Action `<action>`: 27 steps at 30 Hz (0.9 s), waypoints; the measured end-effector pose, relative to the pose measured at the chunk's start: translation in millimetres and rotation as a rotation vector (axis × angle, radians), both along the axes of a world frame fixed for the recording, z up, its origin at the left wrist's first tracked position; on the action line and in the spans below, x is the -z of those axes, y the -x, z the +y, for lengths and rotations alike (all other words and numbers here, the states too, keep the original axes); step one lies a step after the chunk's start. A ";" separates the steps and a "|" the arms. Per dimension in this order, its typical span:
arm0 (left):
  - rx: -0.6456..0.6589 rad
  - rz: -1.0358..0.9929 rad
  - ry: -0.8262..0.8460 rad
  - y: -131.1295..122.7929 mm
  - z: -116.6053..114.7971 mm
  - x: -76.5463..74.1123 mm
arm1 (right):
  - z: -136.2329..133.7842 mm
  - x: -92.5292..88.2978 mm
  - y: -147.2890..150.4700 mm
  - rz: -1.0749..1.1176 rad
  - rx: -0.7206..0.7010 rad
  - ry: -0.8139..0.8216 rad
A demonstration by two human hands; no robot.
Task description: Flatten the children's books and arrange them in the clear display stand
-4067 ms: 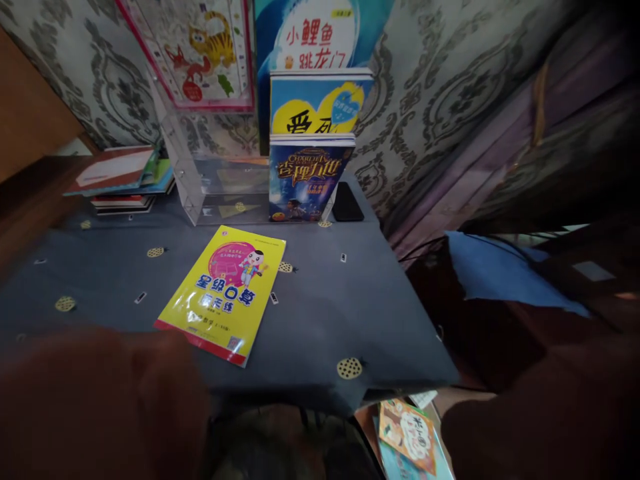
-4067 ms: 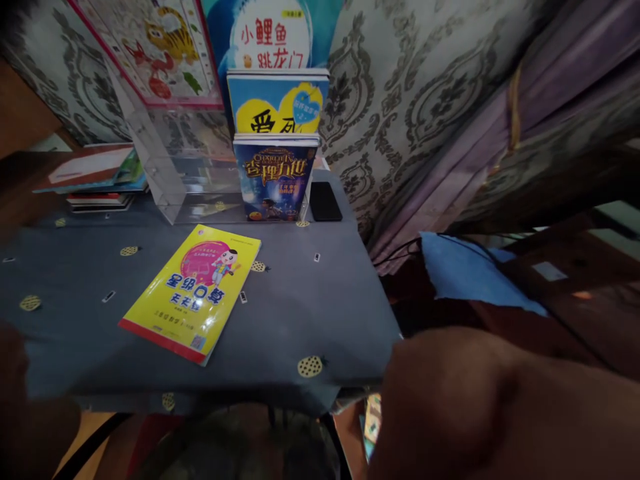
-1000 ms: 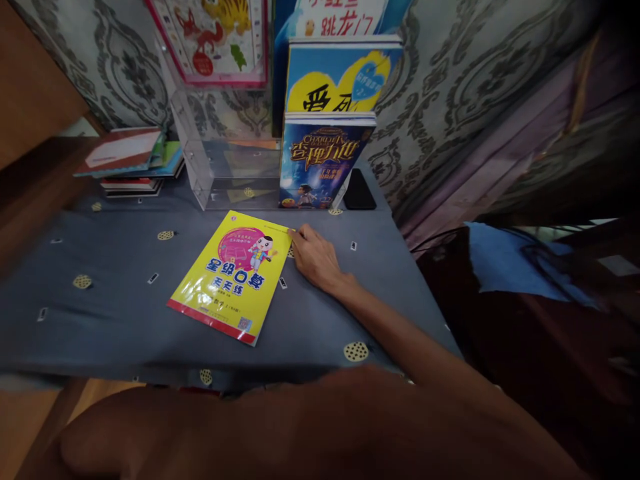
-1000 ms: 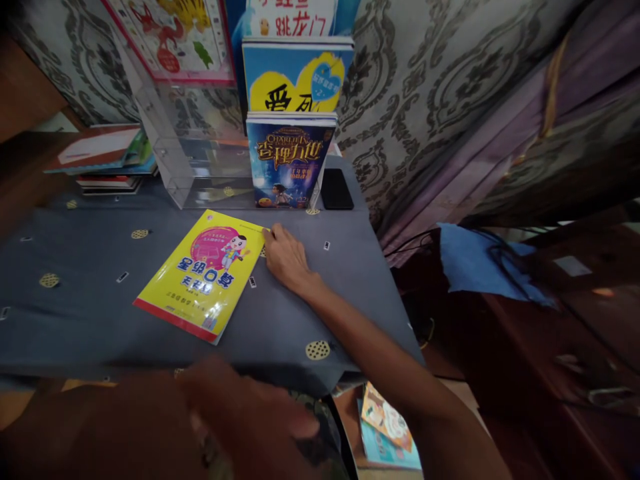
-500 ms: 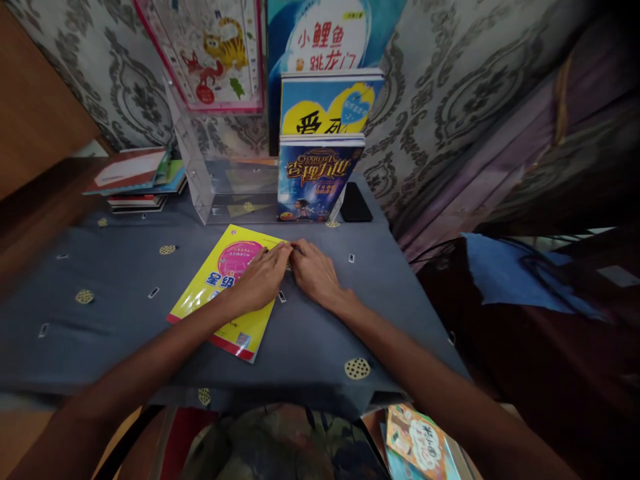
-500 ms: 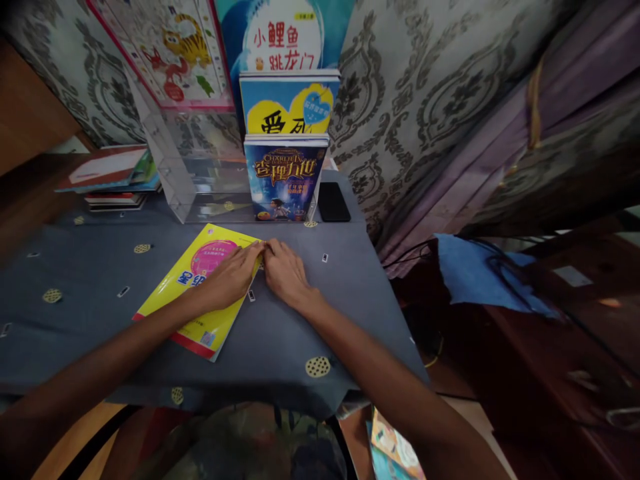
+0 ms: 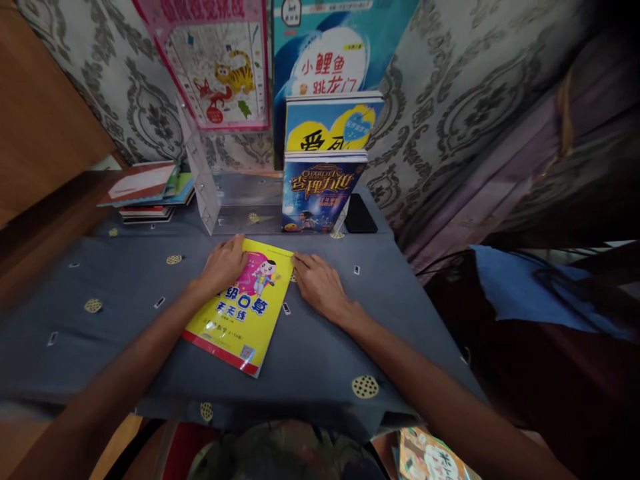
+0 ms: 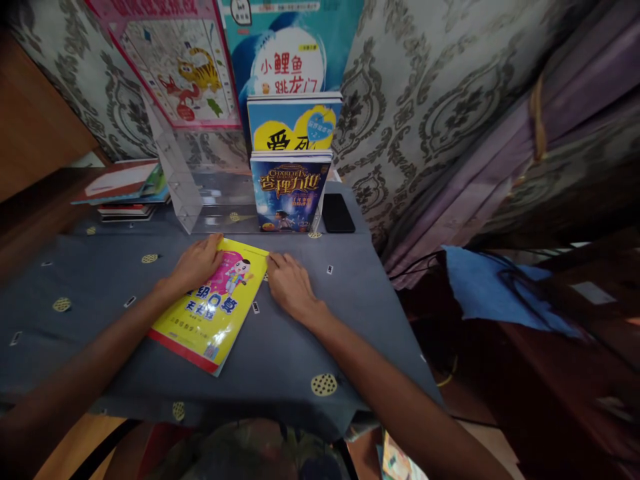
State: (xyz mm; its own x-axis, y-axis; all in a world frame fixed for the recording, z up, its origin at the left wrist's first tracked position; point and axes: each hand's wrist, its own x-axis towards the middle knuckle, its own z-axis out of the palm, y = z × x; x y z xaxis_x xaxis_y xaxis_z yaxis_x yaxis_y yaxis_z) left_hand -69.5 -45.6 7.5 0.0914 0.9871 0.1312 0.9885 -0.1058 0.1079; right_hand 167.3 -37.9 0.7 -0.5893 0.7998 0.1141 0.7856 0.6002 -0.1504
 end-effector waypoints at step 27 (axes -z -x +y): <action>0.465 -0.140 0.074 -33.2 -16.8 12.0 | 28.6 13.4 -3.9 0.184 -0.101 0.063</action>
State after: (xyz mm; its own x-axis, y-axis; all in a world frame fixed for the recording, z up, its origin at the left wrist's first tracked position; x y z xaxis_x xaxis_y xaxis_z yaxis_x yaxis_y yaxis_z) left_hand -36.3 -62.5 -4.6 0.5111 0.8531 0.1046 0.8138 -0.5195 0.2605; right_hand 171.2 -9.3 -12.7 -0.6411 0.7464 0.1785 0.6776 0.6597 -0.3252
